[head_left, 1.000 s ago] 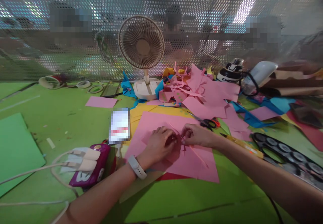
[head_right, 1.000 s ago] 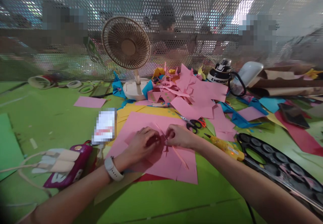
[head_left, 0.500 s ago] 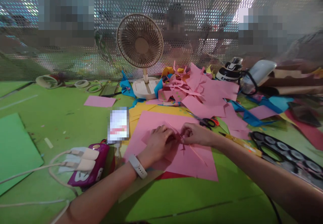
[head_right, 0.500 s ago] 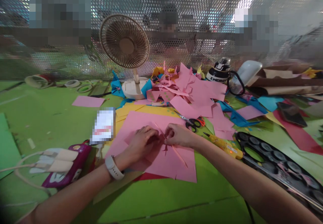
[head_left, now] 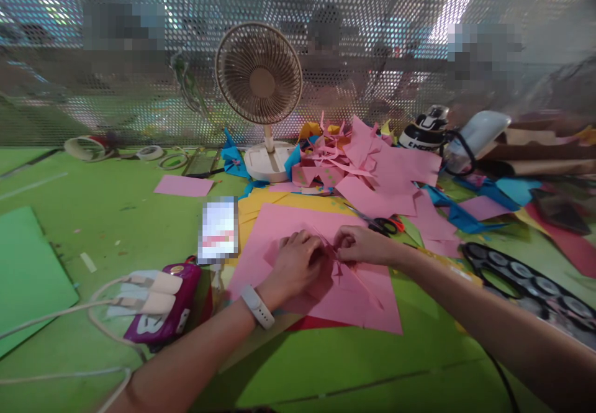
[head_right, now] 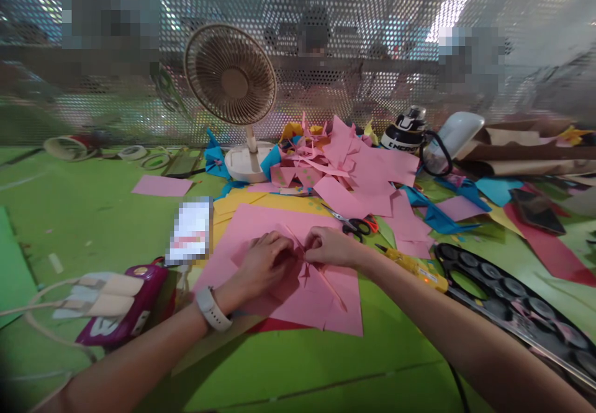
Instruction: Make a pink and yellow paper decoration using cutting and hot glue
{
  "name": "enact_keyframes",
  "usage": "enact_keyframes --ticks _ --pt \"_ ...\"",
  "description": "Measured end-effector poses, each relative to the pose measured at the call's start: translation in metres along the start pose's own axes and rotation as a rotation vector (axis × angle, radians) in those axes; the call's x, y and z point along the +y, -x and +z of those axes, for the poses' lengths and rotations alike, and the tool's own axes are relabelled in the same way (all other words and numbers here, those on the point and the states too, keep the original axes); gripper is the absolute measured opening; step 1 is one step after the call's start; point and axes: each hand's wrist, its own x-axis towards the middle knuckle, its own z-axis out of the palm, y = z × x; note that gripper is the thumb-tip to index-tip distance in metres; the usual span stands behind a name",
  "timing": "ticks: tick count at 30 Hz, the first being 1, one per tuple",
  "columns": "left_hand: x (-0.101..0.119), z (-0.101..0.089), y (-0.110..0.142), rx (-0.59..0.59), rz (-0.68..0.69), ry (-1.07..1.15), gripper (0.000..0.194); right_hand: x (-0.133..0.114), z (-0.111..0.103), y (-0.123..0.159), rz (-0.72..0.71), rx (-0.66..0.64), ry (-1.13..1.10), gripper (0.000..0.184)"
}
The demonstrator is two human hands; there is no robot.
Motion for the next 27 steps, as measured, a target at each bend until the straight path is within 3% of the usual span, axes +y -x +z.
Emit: enact_keyframes --ticks 11,24,27 --pt "0.0010 -0.0002 0.0000 0.015 0.009 0.012 0.009 -0.0018 -0.0014 -0.0039 0.030 -0.030 0.017 0.024" --pt "0.0025 -0.0026 -0.0008 0.007 -0.006 0.029 0.008 -0.0054 -0.0004 -0.0040 0.046 -0.001 0.077 0.020" --pt "0.0002 -0.0041 -0.0009 0.014 -0.026 0.111 0.020 -0.0067 -0.0002 -0.0032 0.041 -0.003 0.076 0.019"
